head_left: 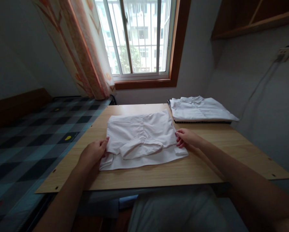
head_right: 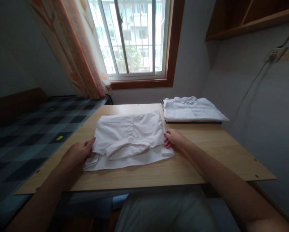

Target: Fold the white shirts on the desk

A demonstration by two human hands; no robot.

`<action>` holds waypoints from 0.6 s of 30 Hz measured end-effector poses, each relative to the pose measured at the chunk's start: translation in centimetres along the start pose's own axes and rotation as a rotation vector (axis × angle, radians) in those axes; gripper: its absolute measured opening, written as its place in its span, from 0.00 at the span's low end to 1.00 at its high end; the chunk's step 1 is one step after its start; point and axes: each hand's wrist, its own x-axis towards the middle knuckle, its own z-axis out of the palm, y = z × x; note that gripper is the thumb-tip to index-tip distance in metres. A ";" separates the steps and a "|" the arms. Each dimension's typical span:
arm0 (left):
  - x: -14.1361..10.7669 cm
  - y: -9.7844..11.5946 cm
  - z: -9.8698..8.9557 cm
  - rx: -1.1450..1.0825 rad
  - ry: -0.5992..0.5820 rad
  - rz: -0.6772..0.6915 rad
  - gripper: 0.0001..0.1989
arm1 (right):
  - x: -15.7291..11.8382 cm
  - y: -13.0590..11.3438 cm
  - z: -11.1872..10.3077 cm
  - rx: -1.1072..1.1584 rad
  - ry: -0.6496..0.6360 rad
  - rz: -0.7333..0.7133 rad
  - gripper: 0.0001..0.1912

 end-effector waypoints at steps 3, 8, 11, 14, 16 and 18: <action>0.0 0.3 0.0 0.091 -0.045 -0.011 0.26 | 0.9 0.4 0.4 -0.015 0.006 -0.010 0.10; -0.4 0.2 0.2 0.115 0.015 0.011 0.23 | 1.6 0.5 0.4 -0.112 -0.005 -0.060 0.16; -0.6 -0.2 0.3 0.067 0.014 0.021 0.24 | 0.9 0.1 0.4 -0.072 0.001 -0.103 0.13; -0.7 -0.9 0.3 -0.055 0.003 0.041 0.23 | -0.4 -0.4 0.2 0.016 -0.035 -0.132 0.10; -0.9 -1.4 0.3 -0.164 -0.015 0.041 0.23 | -1.2 -0.7 0.1 0.089 -0.056 -0.150 0.10; -1.1 -1.8 0.4 -0.289 -0.045 0.034 0.23 | -1.8 -0.6 -0.1 0.153 -0.055 -0.162 0.11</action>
